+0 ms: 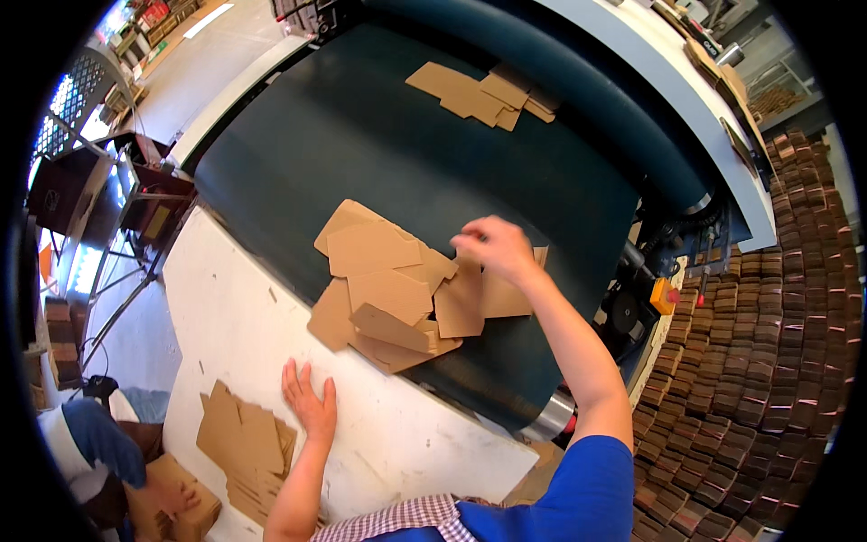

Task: The person picks up flat cardboard pieces from the floor and a table, folds them, and stacks them on a conveyor belt. The person works alongside another individual who also stacks cardboard pieces. The person repeatedly moves between the floor and the table to gather materials.

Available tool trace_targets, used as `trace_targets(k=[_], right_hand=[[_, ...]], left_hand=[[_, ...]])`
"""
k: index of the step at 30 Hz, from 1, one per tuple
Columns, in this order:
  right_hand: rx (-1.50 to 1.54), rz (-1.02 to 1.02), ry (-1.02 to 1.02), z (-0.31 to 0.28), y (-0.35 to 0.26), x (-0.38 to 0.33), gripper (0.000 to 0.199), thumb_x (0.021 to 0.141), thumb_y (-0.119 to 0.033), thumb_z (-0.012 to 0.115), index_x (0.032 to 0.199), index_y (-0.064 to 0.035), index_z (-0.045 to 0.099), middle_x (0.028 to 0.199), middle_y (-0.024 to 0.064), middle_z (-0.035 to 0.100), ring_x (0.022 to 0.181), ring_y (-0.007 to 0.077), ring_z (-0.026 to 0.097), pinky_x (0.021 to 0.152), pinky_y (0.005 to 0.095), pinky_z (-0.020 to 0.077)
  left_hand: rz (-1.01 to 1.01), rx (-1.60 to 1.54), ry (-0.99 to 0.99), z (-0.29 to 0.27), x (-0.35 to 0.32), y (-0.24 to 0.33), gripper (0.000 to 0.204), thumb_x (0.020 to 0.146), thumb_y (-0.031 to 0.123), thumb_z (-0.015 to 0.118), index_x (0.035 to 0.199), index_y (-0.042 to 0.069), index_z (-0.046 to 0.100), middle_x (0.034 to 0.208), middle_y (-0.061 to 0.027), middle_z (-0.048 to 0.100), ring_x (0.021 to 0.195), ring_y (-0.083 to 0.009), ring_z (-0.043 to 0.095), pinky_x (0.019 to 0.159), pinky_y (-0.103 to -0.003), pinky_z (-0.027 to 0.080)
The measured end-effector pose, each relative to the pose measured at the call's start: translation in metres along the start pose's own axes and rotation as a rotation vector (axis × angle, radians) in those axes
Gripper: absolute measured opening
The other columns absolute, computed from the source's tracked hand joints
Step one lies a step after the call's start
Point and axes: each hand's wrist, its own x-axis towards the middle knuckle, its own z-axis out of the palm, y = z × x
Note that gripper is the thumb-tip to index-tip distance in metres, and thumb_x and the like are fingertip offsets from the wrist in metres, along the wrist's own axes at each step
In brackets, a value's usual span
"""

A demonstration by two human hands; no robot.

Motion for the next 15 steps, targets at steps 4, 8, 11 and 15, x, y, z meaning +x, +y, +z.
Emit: trace_targets(k=[4,8,11,15], right_hand=[[-0.346,0.2,0.148,-0.017,0.041,-0.03,0.087,0.075,-0.059,0.072,0.142,-0.009,0.046,0.147,0.0136,0.043,0.134,0.0371,0.04,0.107,0.0452,0.0385],[-0.328,0.29,0.037,0.033,0.027,-0.068,0.1,0.07,-0.058,0.076,0.149,-0.0103,0.037,0.158,0.0138,0.026,0.144,0.0392,0.022,0.111,0.0583,0.0297],[-0.255,0.186,0.006,0.061,0.007,-0.093,0.096,0.069,-0.05,0.078,0.147,-0.009,0.041,0.155,0.0123,0.031,0.142,0.035,0.025,0.11,0.0564,0.0313],[0.143,0.08,-0.15,0.076,-0.026,-0.103,0.097,0.069,-0.053,0.078,0.146,-0.0064,0.042,0.151,0.0163,0.036,0.14,0.0347,0.03,0.114,0.0457,0.0308]], left_hand=[[-0.513,-0.799,-0.04,-0.01,0.04,0.028,0.062,0.088,0.033,0.071,0.135,0.004,0.044,0.132,-0.0161,0.05,0.122,-0.0305,0.049,0.097,-0.045,0.043],[-1.075,-1.38,-0.197,-0.014,0.07,0.081,0.071,0.087,0.033,0.073,0.139,0.003,0.034,0.12,-0.0128,0.055,0.1,-0.0233,0.061,0.079,-0.038,0.051],[-1.031,-1.342,-0.29,0.008,0.074,0.083,0.063,0.089,0.028,0.07,0.135,0.002,0.036,0.117,-0.0125,0.058,0.094,-0.0212,0.063,0.077,-0.037,0.053],[-0.836,-1.373,-0.28,0.026,0.064,0.086,0.043,0.095,0.037,0.053,0.126,0.008,0.053,0.116,-0.0023,0.061,0.098,-0.0189,0.062,0.078,-0.034,0.05]])
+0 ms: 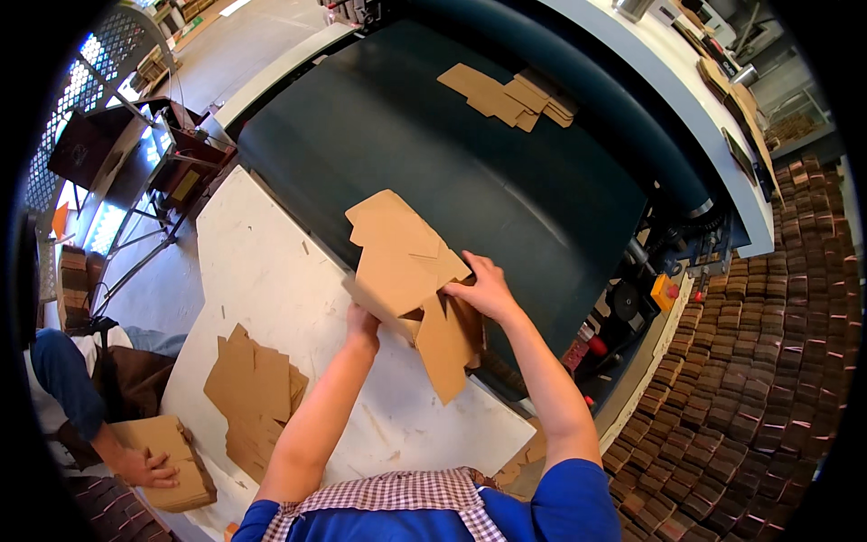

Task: The person picks up flat cardboard pieces from the floor and a table, folds them, and stacks them on a conveyor belt. The person works alongside another individual who also stacks cardboard pieces. The person repeatedly moves between the floor and the table to gather materials.

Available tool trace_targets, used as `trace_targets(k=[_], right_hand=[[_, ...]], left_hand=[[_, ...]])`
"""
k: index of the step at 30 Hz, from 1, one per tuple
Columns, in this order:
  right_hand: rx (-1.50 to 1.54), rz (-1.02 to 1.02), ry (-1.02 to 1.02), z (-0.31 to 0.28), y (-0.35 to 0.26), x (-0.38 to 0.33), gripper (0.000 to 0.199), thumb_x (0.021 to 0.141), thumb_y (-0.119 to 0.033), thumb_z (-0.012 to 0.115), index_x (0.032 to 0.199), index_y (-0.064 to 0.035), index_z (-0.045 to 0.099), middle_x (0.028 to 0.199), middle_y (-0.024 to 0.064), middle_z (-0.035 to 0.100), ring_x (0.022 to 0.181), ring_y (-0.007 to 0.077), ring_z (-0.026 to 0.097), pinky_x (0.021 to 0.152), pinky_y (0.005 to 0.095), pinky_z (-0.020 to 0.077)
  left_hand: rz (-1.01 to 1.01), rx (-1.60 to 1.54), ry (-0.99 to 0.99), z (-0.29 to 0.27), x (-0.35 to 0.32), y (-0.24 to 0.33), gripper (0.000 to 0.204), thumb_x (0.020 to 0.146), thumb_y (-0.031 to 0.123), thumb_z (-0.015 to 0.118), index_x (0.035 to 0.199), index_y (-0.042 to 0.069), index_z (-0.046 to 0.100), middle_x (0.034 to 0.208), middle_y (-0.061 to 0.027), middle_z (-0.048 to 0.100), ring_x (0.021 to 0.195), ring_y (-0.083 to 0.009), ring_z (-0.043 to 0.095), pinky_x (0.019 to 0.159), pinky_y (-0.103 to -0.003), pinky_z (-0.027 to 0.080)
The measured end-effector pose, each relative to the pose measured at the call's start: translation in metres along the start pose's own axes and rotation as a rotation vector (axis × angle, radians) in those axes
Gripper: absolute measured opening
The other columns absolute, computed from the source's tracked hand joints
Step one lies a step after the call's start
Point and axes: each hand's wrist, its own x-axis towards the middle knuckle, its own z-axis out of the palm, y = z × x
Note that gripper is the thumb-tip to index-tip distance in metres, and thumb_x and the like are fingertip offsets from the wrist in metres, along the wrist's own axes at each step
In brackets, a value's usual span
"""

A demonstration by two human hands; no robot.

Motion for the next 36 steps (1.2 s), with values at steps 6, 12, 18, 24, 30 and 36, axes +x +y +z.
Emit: trace_targets(k=[6,12,18,24,30,36], right_hand=[[0.236,-0.029,-0.133,0.027,-0.016,-0.025,0.113,0.069,-0.053,0.081,0.154,-0.0048,0.024,0.146,0.0214,0.041,0.133,0.0353,0.042,0.11,0.0404,0.0364],[0.37,0.247,-0.316,0.056,0.002,-0.082,0.043,0.086,-0.038,0.075,0.109,-0.0033,0.068,0.095,-0.0005,0.066,0.087,0.0083,0.058,0.077,0.0271,0.0485],[0.085,0.35,-0.372,-0.03,0.068,-0.214,0.036,0.079,-0.039,0.08,0.082,-0.0056,0.069,0.074,-0.0023,0.06,0.07,0.0059,0.052,0.058,0.0284,0.0451],[-0.861,0.394,-0.789,-0.052,0.139,-0.362,0.07,0.079,-0.066,0.065,0.125,-0.0133,0.066,0.122,0.0155,0.065,0.117,0.0313,0.059,0.099,0.0392,0.0457],[0.468,0.23,0.107,-0.004,0.074,-0.264,0.078,0.091,-0.04,0.068,0.149,-0.003,0.032,0.146,0.0104,0.046,0.127,0.021,0.05,0.099,0.0344,0.0457],[1.055,0.357,-0.089,0.015,0.068,-0.237,0.069,0.092,-0.028,0.069,0.148,-0.0105,0.033,0.128,0.0035,0.058,0.112,0.0171,0.059,0.092,0.0348,0.0502]], left_hand=[[-0.09,0.094,-0.146,-0.009,-0.036,0.024,0.056,0.081,0.012,0.078,0.13,0.007,0.053,0.119,-0.0043,0.062,0.106,-0.0154,0.059,0.083,-0.033,0.051],[-0.095,0.136,-0.4,-0.037,-0.092,-0.007,0.04,0.086,0.013,0.075,0.121,0.001,0.061,0.116,-0.006,0.066,0.104,-0.0164,0.062,0.088,-0.031,0.05],[1.108,1.071,0.481,-0.078,-0.098,0.031,0.056,0.075,0.023,0.083,0.122,0.003,0.06,0.117,-0.0173,0.061,0.108,-0.0336,0.058,0.096,-0.041,0.045],[0.287,0.505,0.258,-0.115,-0.017,0.046,0.043,0.084,0.011,0.069,0.124,0.0,0.057,0.117,-0.0151,0.063,0.1,-0.0291,0.063,0.089,-0.04,0.05],[0.125,-0.179,-0.355,-0.098,-0.137,0.018,0.041,0.085,0.004,0.068,0.124,0.0,0.059,0.117,-0.0096,0.066,0.105,-0.0201,0.063,0.091,-0.034,0.05],[-0.417,-0.269,-0.847,-0.098,-0.214,-0.038,0.044,0.084,0.009,0.074,0.125,0.003,0.06,0.119,-0.0076,0.066,0.112,-0.0207,0.06,0.098,-0.037,0.047]])
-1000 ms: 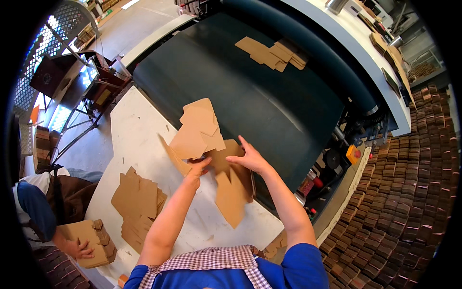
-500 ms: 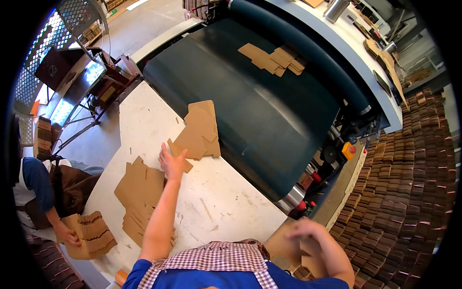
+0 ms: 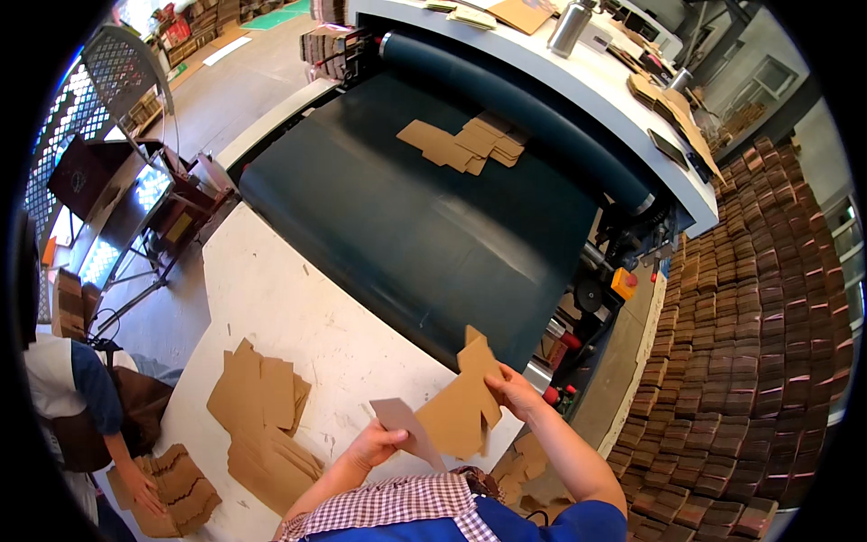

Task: The person picks up flat cardboard pieces from the floor and a table, folds them, and stacks them on a conveyor belt. The person works alongside another individual who also stacks cardboard pieces. The person repeatedly moves between the floor and the table to gather materials.

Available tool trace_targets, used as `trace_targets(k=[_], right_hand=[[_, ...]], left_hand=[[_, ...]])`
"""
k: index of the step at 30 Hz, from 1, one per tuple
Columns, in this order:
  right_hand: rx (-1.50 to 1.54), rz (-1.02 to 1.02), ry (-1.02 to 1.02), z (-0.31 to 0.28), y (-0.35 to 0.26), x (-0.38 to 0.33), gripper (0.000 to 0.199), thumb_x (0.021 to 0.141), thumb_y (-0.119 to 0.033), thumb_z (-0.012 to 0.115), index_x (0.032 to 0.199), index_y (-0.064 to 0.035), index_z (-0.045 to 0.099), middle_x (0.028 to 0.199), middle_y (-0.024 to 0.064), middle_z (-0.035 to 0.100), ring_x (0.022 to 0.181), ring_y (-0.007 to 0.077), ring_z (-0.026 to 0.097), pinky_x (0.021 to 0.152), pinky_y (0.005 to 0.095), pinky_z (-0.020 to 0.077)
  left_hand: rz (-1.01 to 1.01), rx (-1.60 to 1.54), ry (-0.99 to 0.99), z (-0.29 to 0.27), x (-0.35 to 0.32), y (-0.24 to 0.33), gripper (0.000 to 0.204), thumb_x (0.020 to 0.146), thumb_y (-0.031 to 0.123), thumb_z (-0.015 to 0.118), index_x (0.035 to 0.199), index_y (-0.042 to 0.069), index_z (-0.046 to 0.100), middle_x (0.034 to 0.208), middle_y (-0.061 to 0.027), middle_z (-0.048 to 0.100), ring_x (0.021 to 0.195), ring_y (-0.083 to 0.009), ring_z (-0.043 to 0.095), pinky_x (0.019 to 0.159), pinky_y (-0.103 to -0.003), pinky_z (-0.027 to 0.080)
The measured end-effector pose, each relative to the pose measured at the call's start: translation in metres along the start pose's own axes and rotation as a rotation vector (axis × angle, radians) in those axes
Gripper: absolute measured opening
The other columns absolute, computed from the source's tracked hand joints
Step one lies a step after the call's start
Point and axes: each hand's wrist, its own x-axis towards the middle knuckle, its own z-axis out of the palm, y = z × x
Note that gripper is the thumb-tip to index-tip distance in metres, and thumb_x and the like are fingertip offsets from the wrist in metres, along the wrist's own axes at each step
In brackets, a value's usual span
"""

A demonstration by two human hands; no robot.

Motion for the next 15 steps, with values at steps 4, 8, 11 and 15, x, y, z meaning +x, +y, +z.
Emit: trace_targets(k=[4,8,11,15], right_hand=[[0.011,-0.086,0.154,-0.053,-0.015,-0.045,0.057,0.086,-0.01,0.07,0.137,-0.0034,0.046,0.122,0.0051,0.061,0.108,0.0193,0.061,0.097,0.0357,0.0492],[-0.567,0.13,0.135,-0.189,-0.021,-0.141,0.051,0.081,-0.011,0.075,0.128,-0.0022,0.057,0.116,0.0069,0.065,0.104,0.019,0.063,0.092,0.0343,0.0515],[-1.391,0.89,0.065,-0.232,-0.026,-0.17,0.048,0.08,-0.025,0.075,0.121,-0.003,0.063,0.108,0.0114,0.07,0.1,0.0271,0.067,0.088,0.0373,0.0531],[-1.747,0.172,0.307,-0.151,-0.083,-0.062,0.038,0.086,-0.04,0.065,0.113,-0.0133,0.069,0.102,0.017,0.07,0.098,0.035,0.066,0.085,0.0412,0.0533]], left_hand=[[-0.065,0.311,0.09,0.009,0.018,0.002,0.043,0.087,0.017,0.074,0.126,0.006,0.061,0.117,-0.0057,0.066,0.108,-0.0185,0.06,0.094,-0.036,0.048],[0.207,1.003,0.465,-0.026,0.057,0.03,0.036,0.09,0.02,0.07,0.121,0.003,0.062,0.111,-0.0127,0.068,0.106,-0.0207,0.061,0.091,-0.039,0.048],[0.768,1.54,0.754,-0.08,0.083,0.058,0.032,0.088,0.015,0.068,0.117,0.003,0.062,0.124,-0.0203,0.058,0.12,-0.0355,0.051,0.102,-0.047,0.041],[0.811,1.812,1.022,-0.108,0.096,0.09,0.039,0.087,0.016,0.068,0.121,0.001,0.057,0.141,-0.022,0.043,0.133,-0.041,0.036,0.11,-0.051,0.03]])
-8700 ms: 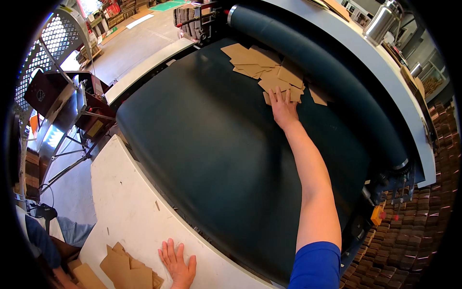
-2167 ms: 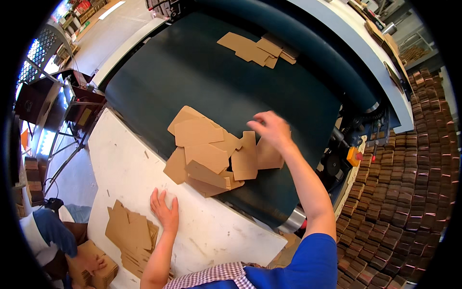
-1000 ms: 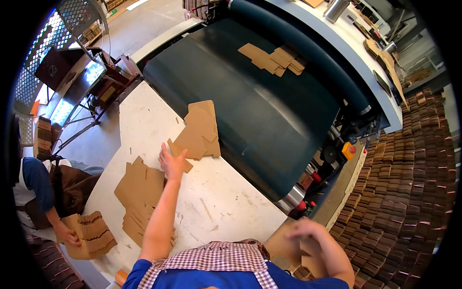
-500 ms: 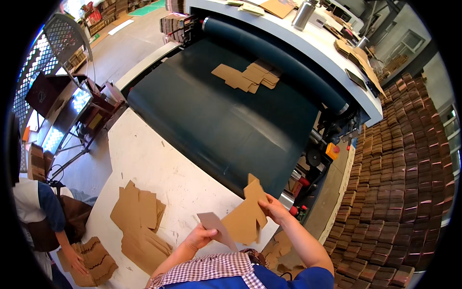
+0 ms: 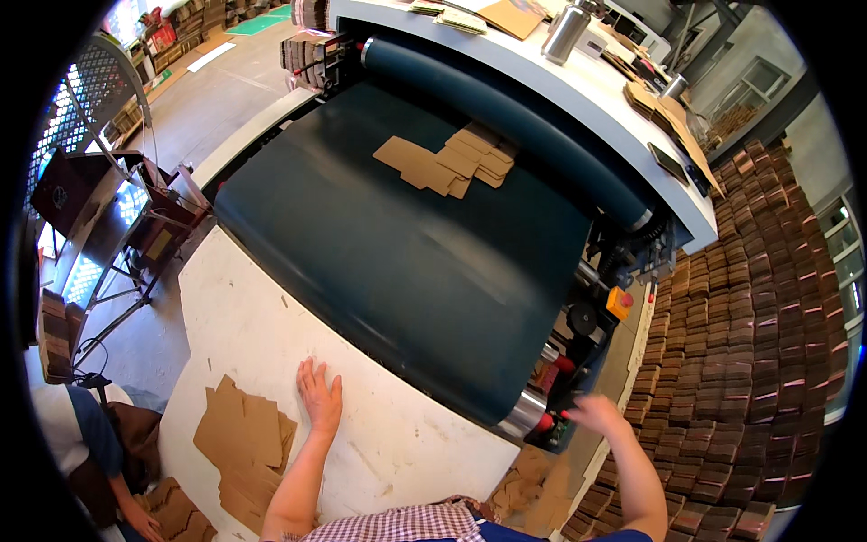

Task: The person picks up flat cardboard pieces from the floor and a table, folds them, and stacks them on a conveyor belt. The person works alongside another individual who also stacks cardboard pieces. The person repeatedly moves between the floor and the table to gather materials.

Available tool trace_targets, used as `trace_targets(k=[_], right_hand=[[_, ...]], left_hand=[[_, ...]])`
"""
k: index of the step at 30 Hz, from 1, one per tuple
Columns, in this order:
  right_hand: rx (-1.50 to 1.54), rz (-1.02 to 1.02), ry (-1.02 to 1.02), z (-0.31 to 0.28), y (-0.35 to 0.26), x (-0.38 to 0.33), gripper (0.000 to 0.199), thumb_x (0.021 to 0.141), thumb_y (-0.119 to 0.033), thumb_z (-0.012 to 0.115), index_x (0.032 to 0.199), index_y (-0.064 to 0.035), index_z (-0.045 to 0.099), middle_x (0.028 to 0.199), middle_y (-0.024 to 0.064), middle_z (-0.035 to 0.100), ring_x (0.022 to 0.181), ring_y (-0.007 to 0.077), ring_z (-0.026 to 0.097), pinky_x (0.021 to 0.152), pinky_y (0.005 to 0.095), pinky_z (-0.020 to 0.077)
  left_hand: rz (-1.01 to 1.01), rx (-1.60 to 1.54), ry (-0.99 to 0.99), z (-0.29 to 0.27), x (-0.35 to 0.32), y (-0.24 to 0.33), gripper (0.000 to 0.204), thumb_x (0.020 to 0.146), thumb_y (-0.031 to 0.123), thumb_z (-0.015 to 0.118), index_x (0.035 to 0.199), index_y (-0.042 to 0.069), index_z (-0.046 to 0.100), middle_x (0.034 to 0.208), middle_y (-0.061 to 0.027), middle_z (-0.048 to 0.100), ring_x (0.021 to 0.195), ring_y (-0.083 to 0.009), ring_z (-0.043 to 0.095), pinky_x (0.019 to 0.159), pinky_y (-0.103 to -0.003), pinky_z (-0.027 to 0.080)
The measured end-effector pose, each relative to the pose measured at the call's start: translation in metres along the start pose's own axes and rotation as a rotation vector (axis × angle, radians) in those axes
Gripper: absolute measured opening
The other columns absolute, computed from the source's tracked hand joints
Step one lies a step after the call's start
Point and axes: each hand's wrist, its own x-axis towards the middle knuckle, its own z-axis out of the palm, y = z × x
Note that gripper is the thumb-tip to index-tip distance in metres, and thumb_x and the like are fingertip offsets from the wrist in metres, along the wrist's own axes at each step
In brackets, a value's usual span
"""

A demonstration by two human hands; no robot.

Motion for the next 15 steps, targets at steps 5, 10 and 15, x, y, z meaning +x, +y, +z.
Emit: trace_targets(k=[5,10,15], right_hand=[[0.09,-0.542,0.701,-0.103,-0.182,0.176,0.034,0.092,-0.033,0.061,0.114,-0.0057,0.064,0.109,0.0124,0.066,0.104,0.031,0.062,0.089,0.0424,0.0477],[-0.277,-0.555,1.146,-0.2,-0.283,0.366,0.059,0.076,-0.03,0.074,0.123,0.0005,0.055,0.122,0.0163,0.058,0.114,0.0317,0.052,0.094,0.0426,0.0412],[-0.266,-0.364,0.925,-0.262,-0.336,0.456,0.093,0.077,-0.064,0.065,0.138,0.0027,0.044,0.134,0.0218,0.05,0.134,0.0366,0.037,0.114,0.0497,0.0237]], left_hand=[[0.068,0.165,-0.003,0.012,0.003,-0.008,0.046,0.085,0.022,0.068,0.123,0.002,0.054,0.143,-0.0214,0.041,0.134,-0.0411,0.034,0.11,-0.056,0.027],[0.068,0.187,-0.046,0.011,0.011,-0.002,0.046,0.086,0.026,0.067,0.122,0.002,0.054,0.142,-0.0219,0.042,0.132,-0.0423,0.035,0.108,-0.059,0.03],[0.031,0.171,-0.098,0.011,0.01,-0.004,0.048,0.082,0.022,0.068,0.123,0.002,0.052,0.143,-0.0227,0.039,0.133,-0.0437,0.032,0.109,-0.058,0.026]])
